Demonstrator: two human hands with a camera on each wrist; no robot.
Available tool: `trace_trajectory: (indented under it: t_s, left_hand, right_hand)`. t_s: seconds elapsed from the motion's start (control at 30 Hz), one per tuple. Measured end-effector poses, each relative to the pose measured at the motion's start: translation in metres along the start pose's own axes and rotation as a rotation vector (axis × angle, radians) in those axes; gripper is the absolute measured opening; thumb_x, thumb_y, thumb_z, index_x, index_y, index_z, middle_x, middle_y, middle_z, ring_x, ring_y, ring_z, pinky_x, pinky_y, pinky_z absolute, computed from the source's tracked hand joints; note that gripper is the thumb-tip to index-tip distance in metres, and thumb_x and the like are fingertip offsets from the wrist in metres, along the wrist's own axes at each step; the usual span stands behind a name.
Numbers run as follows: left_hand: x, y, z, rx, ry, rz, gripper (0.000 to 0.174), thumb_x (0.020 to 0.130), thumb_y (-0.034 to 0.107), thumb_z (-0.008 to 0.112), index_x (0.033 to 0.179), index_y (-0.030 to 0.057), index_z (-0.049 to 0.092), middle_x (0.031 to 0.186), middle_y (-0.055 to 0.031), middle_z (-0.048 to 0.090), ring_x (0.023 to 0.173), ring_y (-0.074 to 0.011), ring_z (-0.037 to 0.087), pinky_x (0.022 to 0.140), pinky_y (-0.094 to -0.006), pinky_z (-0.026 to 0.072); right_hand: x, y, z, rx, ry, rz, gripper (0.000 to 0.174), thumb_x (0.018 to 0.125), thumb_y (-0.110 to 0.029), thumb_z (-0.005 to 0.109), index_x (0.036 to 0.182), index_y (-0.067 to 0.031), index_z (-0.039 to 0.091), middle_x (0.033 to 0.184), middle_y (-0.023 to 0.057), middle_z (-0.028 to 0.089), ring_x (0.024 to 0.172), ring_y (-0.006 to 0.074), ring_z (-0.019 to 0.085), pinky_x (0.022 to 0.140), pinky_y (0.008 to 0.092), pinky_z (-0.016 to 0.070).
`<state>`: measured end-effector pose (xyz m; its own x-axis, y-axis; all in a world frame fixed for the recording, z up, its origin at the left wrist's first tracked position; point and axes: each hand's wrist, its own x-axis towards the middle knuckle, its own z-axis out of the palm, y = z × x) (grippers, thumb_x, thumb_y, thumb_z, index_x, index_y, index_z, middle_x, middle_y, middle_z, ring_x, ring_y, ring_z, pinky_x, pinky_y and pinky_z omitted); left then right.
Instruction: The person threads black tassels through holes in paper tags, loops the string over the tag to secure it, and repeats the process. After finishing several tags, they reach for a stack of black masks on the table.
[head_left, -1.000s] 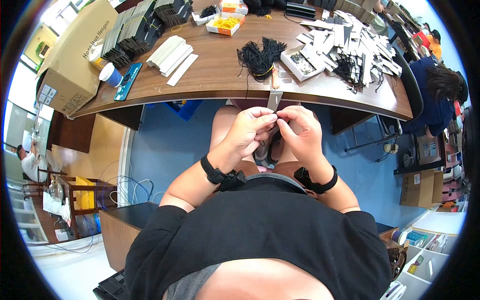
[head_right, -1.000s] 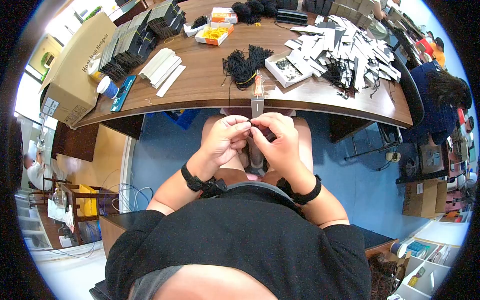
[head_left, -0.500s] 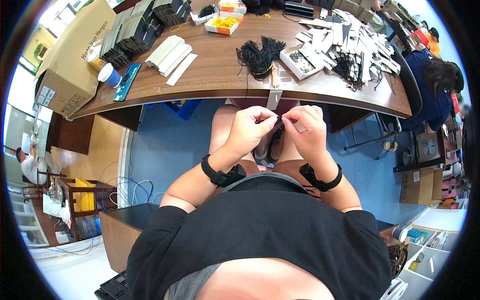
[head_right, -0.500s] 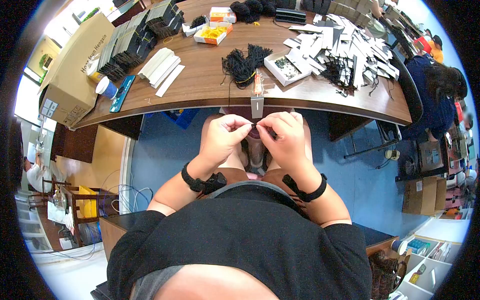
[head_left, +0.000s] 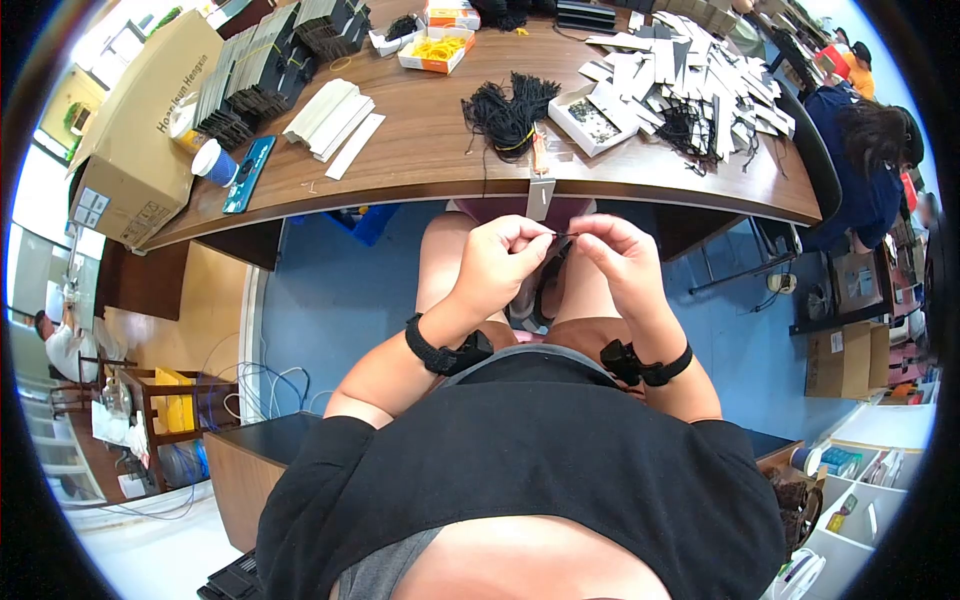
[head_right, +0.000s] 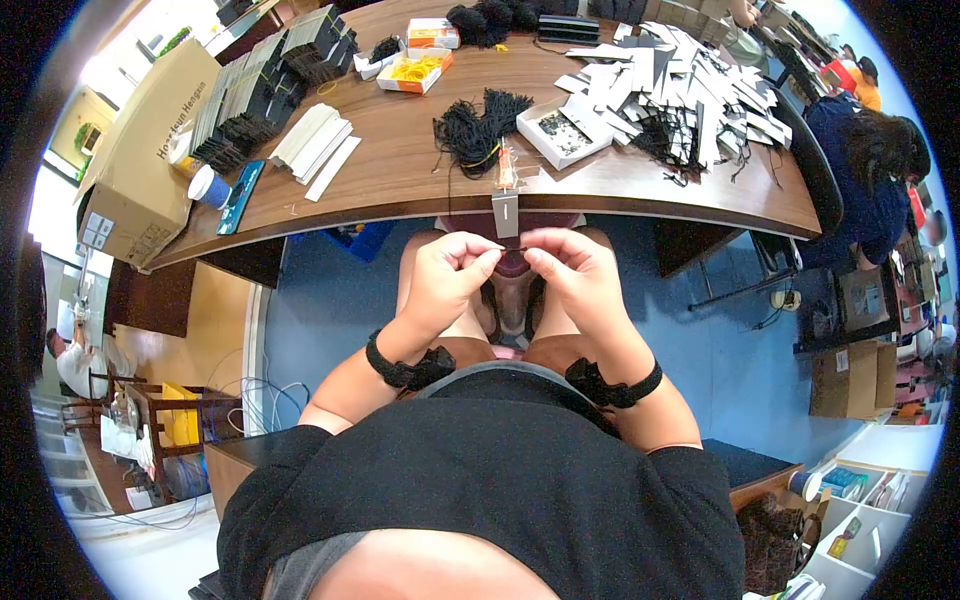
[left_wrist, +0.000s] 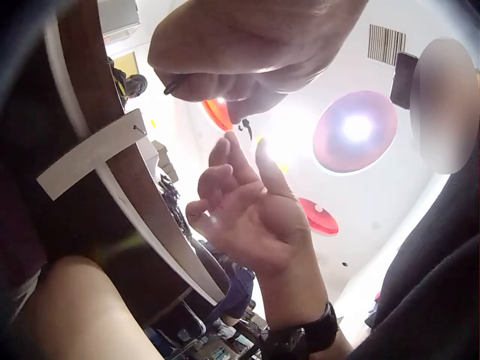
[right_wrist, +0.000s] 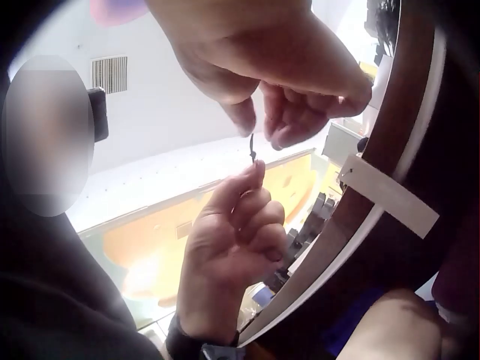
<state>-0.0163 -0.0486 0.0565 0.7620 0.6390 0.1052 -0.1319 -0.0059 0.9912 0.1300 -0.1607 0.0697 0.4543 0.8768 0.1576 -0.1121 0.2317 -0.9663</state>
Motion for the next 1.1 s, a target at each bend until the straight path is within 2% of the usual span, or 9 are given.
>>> trace_trajectory:
  t_s: [0.1,0.3,0.4,0.6,0.77,0.83,0.93,1.0,1.1]
  left_hand:
    - [0.002,0.001,0.006,-0.084,0.035,0.061,0.009,0.086,0.006,0.062,0.089,-0.0015,0.063,0.067,0.0059,0.054,0.058,0.0006,0.042,0.050,-0.0167,0.0345]
    - [0.002,-0.001,0.007,-0.062,0.018,0.020,0.009,0.085,0.007,0.062,0.089,-0.0009,0.063,0.068,0.0050,0.056,0.058,0.0000,0.044,0.050,-0.0169,0.0353]
    - [0.001,0.001,-0.002,-0.030,-0.049,-0.053,0.009,0.084,0.006,0.064,0.091,-0.0005,0.063,0.082,-0.0002,0.063,0.070,-0.0036,0.052,0.065,-0.0177,0.0427]
    - [0.004,-0.005,-0.009,-0.091,-0.112,-0.083,0.011,0.085,0.011,0.064,0.089,0.0007,0.063,0.080,0.0002,0.063,0.069,-0.0036,0.052,0.063,-0.0182,0.0419]
    - [0.010,-0.006,-0.035,-0.031,-0.035,-0.132,0.011,0.083,0.011,0.066,0.086,-0.0001,0.064,0.077,-0.0004,0.062,0.070,-0.0052,0.053,0.065,-0.0200,0.0429]
    - [0.010,-0.005,-0.036,0.042,-0.031,-0.148,0.011,0.082,0.010,0.066,0.084,-0.0006,0.064,0.076,-0.0006,0.062,0.070,-0.0057,0.053,0.064,-0.0209,0.0437]
    - [0.015,-0.012,-0.027,-0.010,-0.143,-0.150,0.010,0.082,0.010,0.066,0.083,-0.0004,0.064,0.075,-0.0004,0.062,0.067,-0.0056,0.052,0.061,-0.0209,0.0430]
    - [0.018,-0.017,-0.028,-0.085,-0.180,-0.185,0.015,0.085,0.016,0.064,0.085,0.0009,0.064,0.075,-0.0022,0.062,0.063,-0.0062,0.052,0.056,-0.0199,0.0418]
    - [0.023,-0.010,-0.036,-0.291,-0.212,-0.356,0.029,0.092,0.029,0.056,0.094,0.0009,0.063,0.080,-0.0078,0.064,0.064,-0.0099,0.055,0.057,-0.0212,0.0448]
  right_hand:
    - [0.003,-0.002,0.000,-0.007,-0.066,-0.055,0.029,0.080,-0.003,0.066,0.109,-0.0022,0.062,0.095,0.0016,0.060,0.083,0.0063,0.053,0.074,0.0208,0.0440]
    - [0.011,-0.015,0.006,-0.684,-0.095,-0.368,0.010,0.073,-0.003,0.069,0.082,-0.0041,0.065,0.080,0.0075,0.063,0.077,0.0194,0.060,0.072,0.0278,0.0460]
    - [0.011,-0.020,0.005,-0.756,-0.142,-0.437,0.011,0.071,0.002,0.068,0.081,-0.0013,0.063,0.078,0.0073,0.062,0.075,0.0172,0.059,0.069,0.0265,0.0453]
    - [0.007,-0.011,-0.001,-0.637,-0.065,-0.207,0.007,0.074,0.001,0.064,0.079,-0.0011,0.061,0.076,0.0024,0.060,0.072,0.0103,0.056,0.067,0.0239,0.0446]
    - [0.010,0.007,-0.025,-0.578,0.027,0.083,0.014,0.075,-0.004,0.063,0.089,-0.0013,0.061,0.079,0.0047,0.063,0.073,0.0140,0.059,0.069,0.0248,0.0470]
    - [0.016,0.007,-0.018,-0.882,-0.102,-0.299,0.017,0.076,-0.003,0.062,0.093,-0.0013,0.062,0.081,0.0055,0.064,0.075,0.0144,0.060,0.071,0.0257,0.0482]
    - [0.016,-0.004,0.011,-0.754,-0.197,-0.262,0.027,0.079,-0.003,0.062,0.106,-0.0016,0.062,0.088,0.0081,0.066,0.077,0.0146,0.062,0.072,0.0249,0.0491]
    - [0.018,-0.003,0.022,-0.551,-0.242,-0.017,0.029,0.081,-0.002,0.061,0.110,-0.0026,0.061,0.091,0.0065,0.067,0.074,0.0087,0.059,0.067,0.0208,0.0469]
    - [0.024,-0.003,0.027,-0.696,-0.124,-0.045,0.019,0.081,-0.002,0.063,0.099,-0.0009,0.066,0.077,0.0061,0.067,0.062,0.0077,0.058,0.057,0.0213,0.0469]
